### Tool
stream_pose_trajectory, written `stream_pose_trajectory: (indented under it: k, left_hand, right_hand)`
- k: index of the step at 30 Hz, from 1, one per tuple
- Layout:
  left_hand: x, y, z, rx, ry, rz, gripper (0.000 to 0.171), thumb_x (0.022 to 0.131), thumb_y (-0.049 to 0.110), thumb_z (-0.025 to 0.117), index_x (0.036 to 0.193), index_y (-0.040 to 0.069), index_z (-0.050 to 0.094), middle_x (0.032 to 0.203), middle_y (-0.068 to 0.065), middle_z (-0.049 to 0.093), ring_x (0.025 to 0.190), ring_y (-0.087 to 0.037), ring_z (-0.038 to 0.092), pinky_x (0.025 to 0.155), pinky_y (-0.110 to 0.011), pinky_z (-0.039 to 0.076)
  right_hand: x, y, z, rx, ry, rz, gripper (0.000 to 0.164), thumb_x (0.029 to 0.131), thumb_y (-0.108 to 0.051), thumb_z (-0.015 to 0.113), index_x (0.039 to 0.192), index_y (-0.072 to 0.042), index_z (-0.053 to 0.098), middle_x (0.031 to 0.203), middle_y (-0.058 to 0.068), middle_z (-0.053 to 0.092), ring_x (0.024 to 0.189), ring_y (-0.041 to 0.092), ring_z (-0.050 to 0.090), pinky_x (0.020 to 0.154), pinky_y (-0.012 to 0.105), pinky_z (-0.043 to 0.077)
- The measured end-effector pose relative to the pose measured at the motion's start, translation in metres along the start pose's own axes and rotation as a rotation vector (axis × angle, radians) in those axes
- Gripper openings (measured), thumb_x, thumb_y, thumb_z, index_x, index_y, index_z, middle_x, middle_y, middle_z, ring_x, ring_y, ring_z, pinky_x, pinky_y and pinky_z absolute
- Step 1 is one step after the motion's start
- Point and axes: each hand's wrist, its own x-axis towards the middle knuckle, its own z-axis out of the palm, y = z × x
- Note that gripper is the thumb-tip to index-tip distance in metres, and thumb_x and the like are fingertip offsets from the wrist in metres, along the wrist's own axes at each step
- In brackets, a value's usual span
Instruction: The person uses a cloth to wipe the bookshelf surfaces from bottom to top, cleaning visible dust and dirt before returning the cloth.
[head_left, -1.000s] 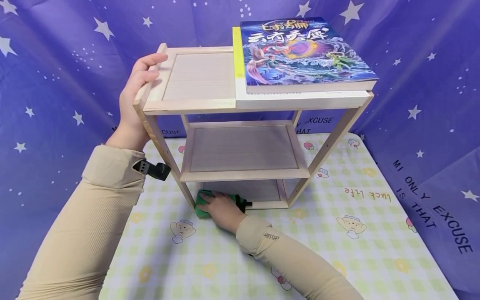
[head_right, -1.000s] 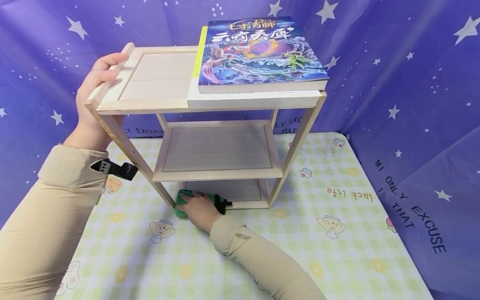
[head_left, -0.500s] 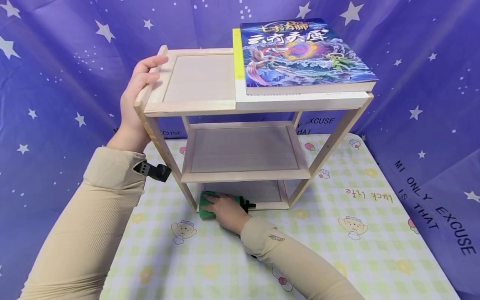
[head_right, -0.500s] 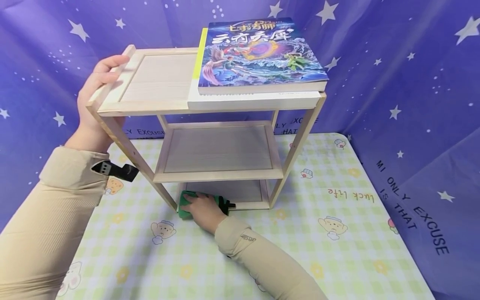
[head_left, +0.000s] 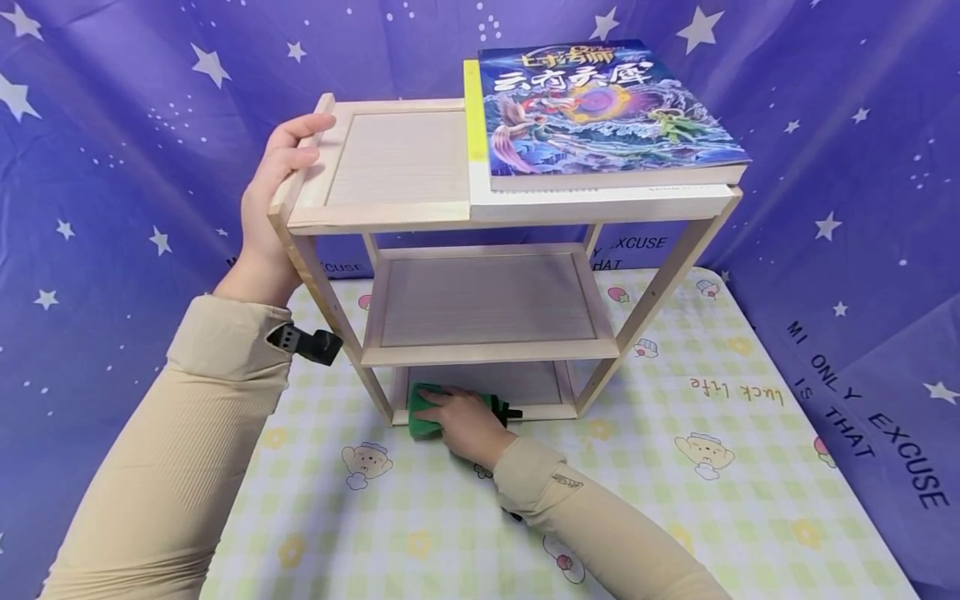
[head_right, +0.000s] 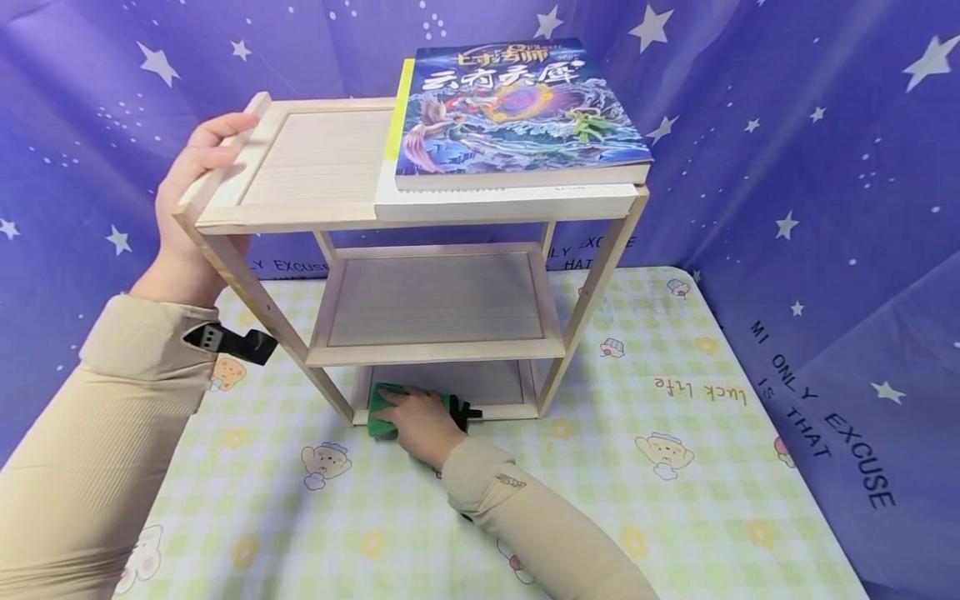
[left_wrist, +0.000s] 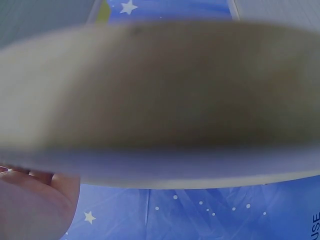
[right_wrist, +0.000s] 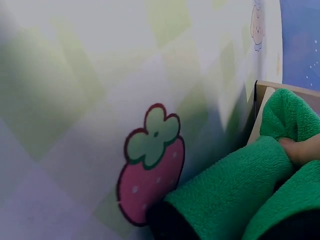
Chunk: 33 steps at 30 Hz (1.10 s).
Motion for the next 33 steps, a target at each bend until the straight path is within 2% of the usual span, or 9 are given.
stream_pose_trajectory:
  k: [8, 19, 26, 33]
  left_hand:
    - [-0.002, 0.000, -0.003, 0.001, 0.003, 0.000, 0.026, 0.091, 0.011, 0.039, 0.105, 0.018, 0.061, 0.147, -0.010, 0.038, 0.132, -0.020, 0.034, 0.106, -0.026, 0.026]
    - [-0.003, 0.000, -0.002, 0.005, 0.000, -0.012, 0.027, 0.092, 0.011, 0.038, 0.105, 0.018, 0.060, 0.148, -0.010, 0.038, 0.133, -0.020, 0.033, 0.106, -0.027, 0.026]
    - [-0.002, 0.000, -0.001, -0.001, -0.003, -0.009, 0.027, 0.091, 0.011, 0.038, 0.105, 0.018, 0.061, 0.147, -0.010, 0.038, 0.132, -0.020, 0.034, 0.105, -0.027, 0.027]
    - [-0.002, 0.001, 0.000, -0.017, 0.003, -0.016, 0.027, 0.091, 0.010, 0.038, 0.104, 0.018, 0.061, 0.148, -0.010, 0.037, 0.132, -0.020, 0.034, 0.105, -0.027, 0.027]
  right_hand:
    - [-0.008, 0.010, 0.002, 0.073, 0.047, 0.011, 0.052, 0.085, 0.008, 0.059, 0.124, -0.024, 0.070, 0.146, 0.000, 0.054, 0.134, 0.031, 0.051, 0.104, 0.049, 0.045]
    - [-0.018, 0.022, 0.003, 0.150, 0.128, 0.012, 0.054, 0.078, 0.013, 0.060, 0.119, -0.020, 0.073, 0.142, 0.004, 0.058, 0.130, 0.034, 0.054, 0.100, 0.046, 0.049]
    - [-0.026, 0.029, 0.000, 0.207, 0.142, 0.054, 0.056, 0.077, 0.013, 0.060, 0.119, -0.021, 0.073, 0.143, 0.002, 0.057, 0.131, 0.032, 0.053, 0.101, 0.046, 0.048]
    - [-0.032, 0.035, 0.004, 0.251, 0.196, 0.063, 0.055, 0.076, 0.015, 0.060, 0.116, -0.020, 0.074, 0.140, 0.003, 0.059, 0.129, 0.035, 0.054, 0.100, 0.049, 0.048]
